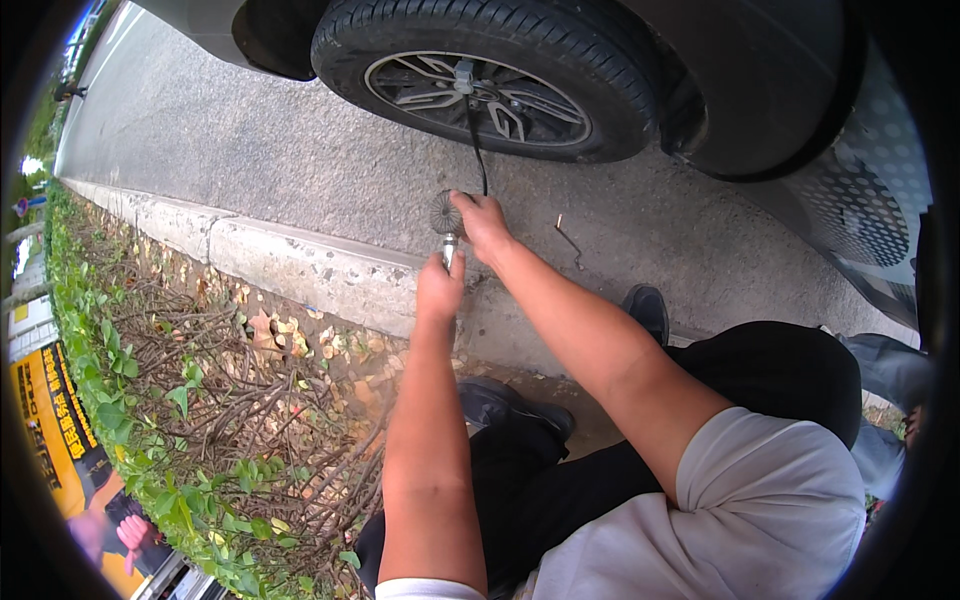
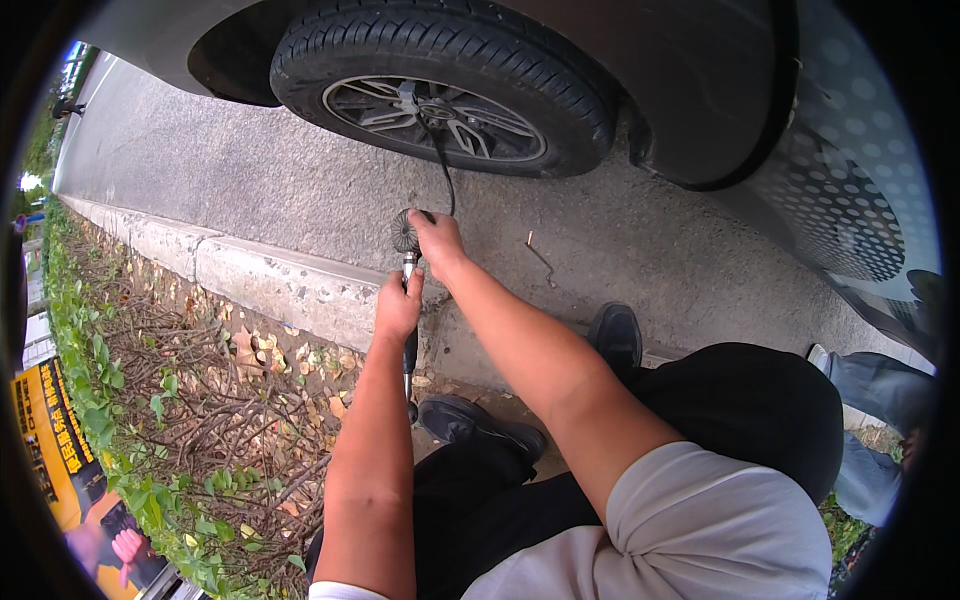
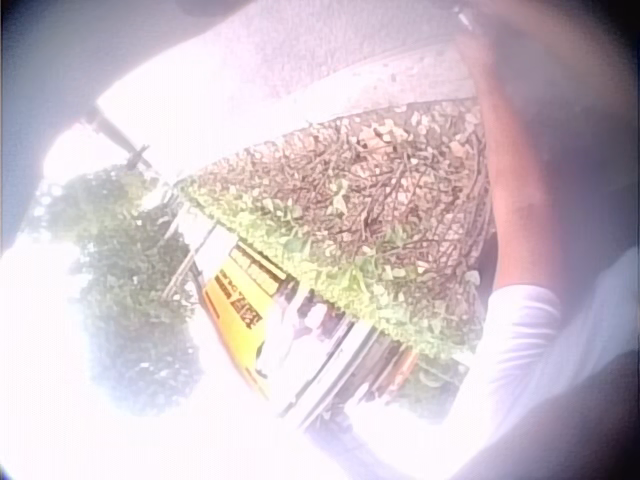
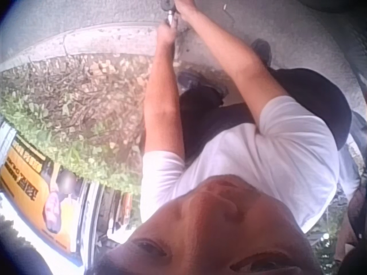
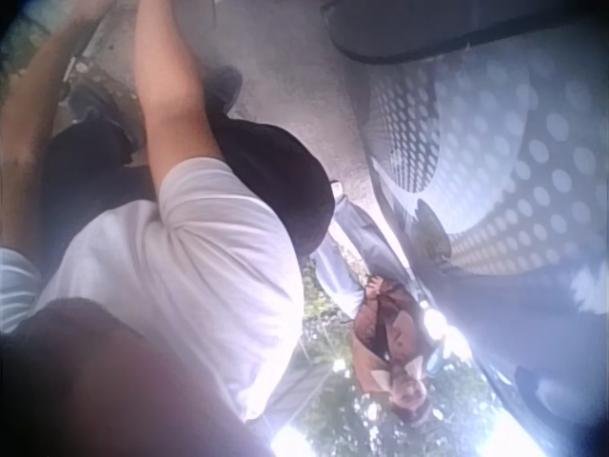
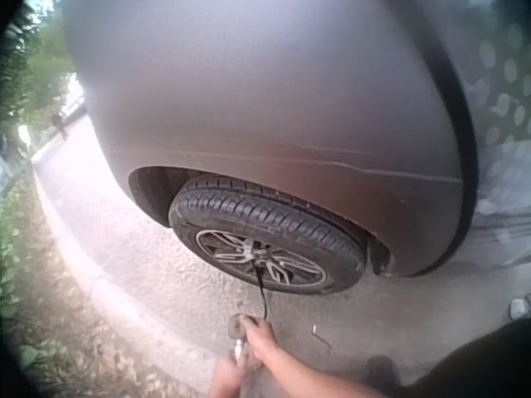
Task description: The person checks the tire pressure using a digital gauge, then inflates the tire with an air hose. They remove the valve cap, attach the hose, and later replace the cap. The person repeats this process on another tire.
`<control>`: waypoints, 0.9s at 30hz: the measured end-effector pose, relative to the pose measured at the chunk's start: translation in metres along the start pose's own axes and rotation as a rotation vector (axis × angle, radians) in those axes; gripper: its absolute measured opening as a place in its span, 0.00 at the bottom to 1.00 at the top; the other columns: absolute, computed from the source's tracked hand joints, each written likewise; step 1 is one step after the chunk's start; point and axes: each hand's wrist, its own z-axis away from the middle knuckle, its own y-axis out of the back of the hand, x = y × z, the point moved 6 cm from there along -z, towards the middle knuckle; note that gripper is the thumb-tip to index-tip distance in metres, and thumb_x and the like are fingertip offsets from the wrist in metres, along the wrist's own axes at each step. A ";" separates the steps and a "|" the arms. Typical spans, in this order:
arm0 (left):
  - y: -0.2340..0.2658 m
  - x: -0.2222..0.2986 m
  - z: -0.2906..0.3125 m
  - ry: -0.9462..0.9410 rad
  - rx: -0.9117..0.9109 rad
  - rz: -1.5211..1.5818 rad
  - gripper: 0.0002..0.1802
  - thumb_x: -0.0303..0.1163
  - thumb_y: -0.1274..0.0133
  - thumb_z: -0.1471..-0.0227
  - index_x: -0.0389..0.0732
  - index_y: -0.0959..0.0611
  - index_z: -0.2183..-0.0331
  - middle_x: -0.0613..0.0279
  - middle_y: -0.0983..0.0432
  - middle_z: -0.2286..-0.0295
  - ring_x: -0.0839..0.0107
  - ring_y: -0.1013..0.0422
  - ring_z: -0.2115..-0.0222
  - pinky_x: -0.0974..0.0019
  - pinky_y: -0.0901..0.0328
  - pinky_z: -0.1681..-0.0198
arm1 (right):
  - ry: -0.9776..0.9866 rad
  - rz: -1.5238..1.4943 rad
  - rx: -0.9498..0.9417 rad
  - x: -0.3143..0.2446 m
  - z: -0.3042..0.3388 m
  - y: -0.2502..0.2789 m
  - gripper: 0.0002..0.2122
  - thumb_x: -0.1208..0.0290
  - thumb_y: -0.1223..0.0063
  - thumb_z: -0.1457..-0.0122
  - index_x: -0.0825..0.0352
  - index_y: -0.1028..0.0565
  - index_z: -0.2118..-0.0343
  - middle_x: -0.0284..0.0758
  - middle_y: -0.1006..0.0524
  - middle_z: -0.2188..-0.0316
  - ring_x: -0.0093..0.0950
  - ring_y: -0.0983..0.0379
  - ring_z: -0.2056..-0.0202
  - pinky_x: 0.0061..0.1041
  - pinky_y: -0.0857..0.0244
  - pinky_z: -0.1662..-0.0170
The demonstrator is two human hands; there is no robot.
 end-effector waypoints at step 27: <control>0.033 -0.066 0.029 0.369 0.047 -0.634 0.25 0.50 0.47 0.49 0.36 0.22 0.62 0.49 0.26 0.62 0.51 0.29 0.59 0.53 0.33 0.57 | 0.142 -0.175 0.071 -0.170 0.008 -0.051 0.32 0.44 0.45 0.47 0.71 0.32 0.52 0.42 0.27 0.56 0.35 0.28 0.58 0.43 0.35 0.55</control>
